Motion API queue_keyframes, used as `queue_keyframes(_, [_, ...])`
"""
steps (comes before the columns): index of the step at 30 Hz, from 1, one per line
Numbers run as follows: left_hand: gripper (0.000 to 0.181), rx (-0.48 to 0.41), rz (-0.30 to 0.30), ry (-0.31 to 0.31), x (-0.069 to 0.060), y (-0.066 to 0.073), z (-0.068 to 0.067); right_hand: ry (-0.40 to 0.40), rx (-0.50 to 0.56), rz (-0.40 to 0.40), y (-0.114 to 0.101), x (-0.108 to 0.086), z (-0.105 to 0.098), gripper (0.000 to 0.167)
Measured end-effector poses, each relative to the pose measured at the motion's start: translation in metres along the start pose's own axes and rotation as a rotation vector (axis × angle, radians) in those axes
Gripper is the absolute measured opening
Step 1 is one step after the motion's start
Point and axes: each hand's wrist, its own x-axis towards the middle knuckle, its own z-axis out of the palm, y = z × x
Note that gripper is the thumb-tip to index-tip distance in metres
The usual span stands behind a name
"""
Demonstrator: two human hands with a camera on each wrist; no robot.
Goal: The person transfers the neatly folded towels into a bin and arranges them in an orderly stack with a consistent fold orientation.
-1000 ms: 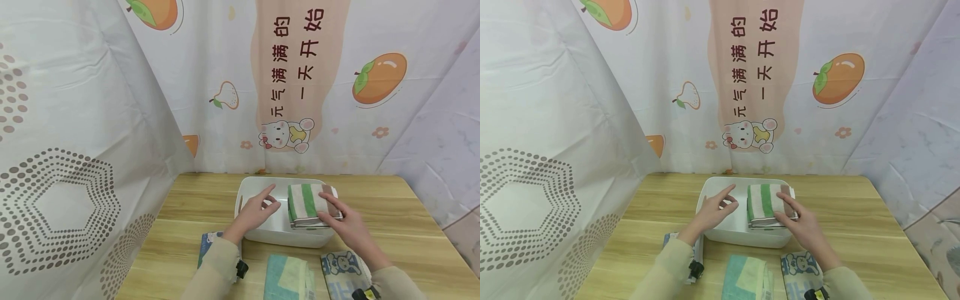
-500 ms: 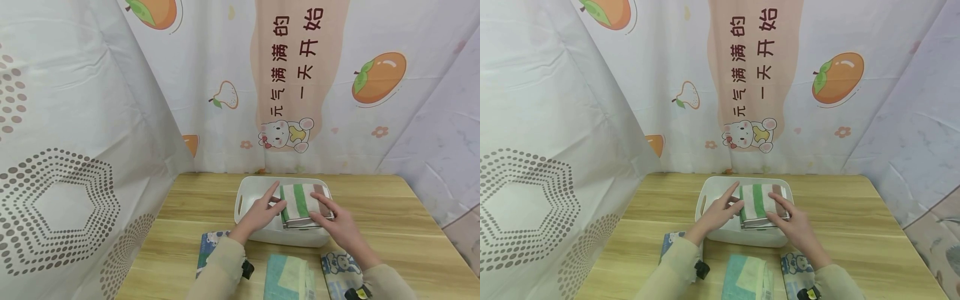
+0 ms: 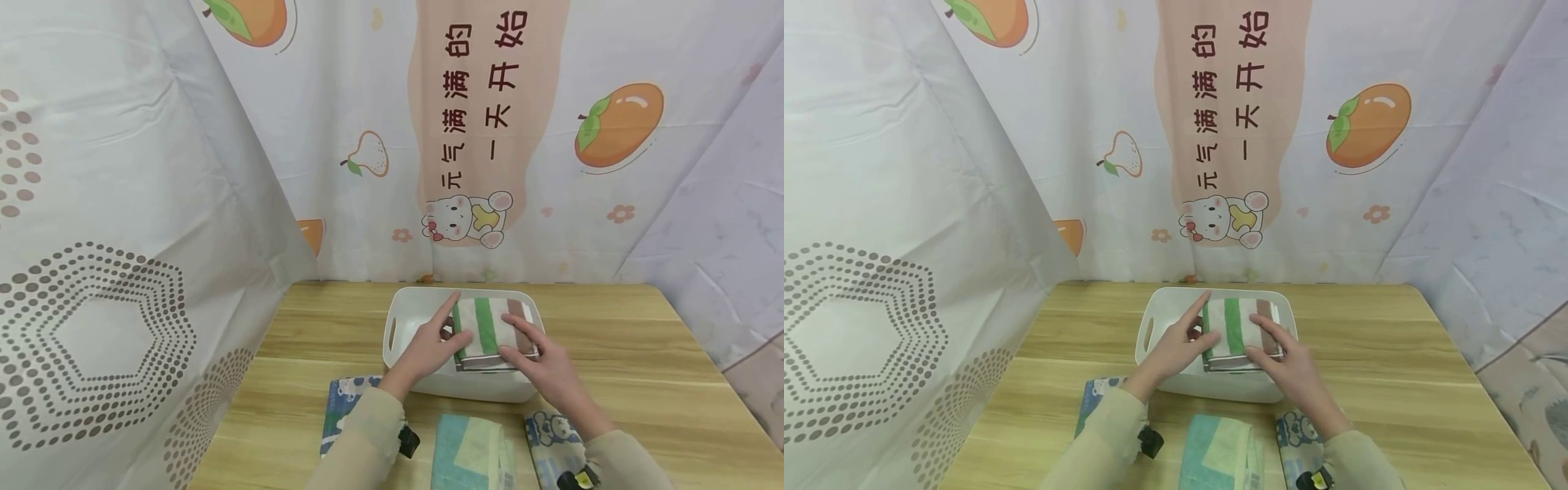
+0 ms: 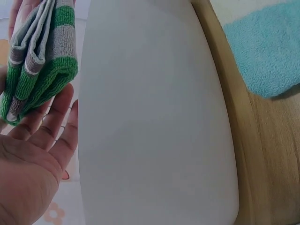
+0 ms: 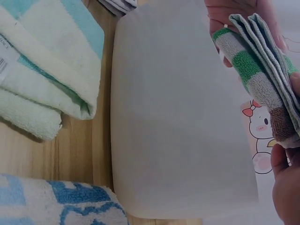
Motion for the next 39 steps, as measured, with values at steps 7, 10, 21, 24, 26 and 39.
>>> queue_keyframes(7, [0.068,-0.016,0.035,0.032,0.000,-0.001,0.001,-0.018,0.001,0.013,0.000,-0.001,0.002,0.063])
queue_keyframes(10, [0.065,-0.023,0.051,0.035,0.000,-0.001,0.000,-0.028,-0.006,0.017,0.000,0.000,0.002,0.064])
queue_keyframes(21, [0.047,-0.006,0.080,0.011,-0.001,-0.002,-0.002,-0.048,0.024,0.002,0.005,-0.002,0.004,0.062])
queue_keyframes(24, [0.046,-0.008,0.062,0.006,-0.002,-0.001,-0.003,-0.059,0.050,0.007,0.009,-0.002,0.006,0.061])
queue_keyframes(26, [0.046,-0.011,0.056,0.006,-0.003,-0.001,-0.003,-0.068,0.074,0.014,0.011,-0.002,0.006,0.060])
queue_keyframes(39, [0.048,-0.098,0.089,0.041,-0.003,-0.001,-0.006,-0.103,0.148,0.000,0.008,-0.005,-0.001,0.060])
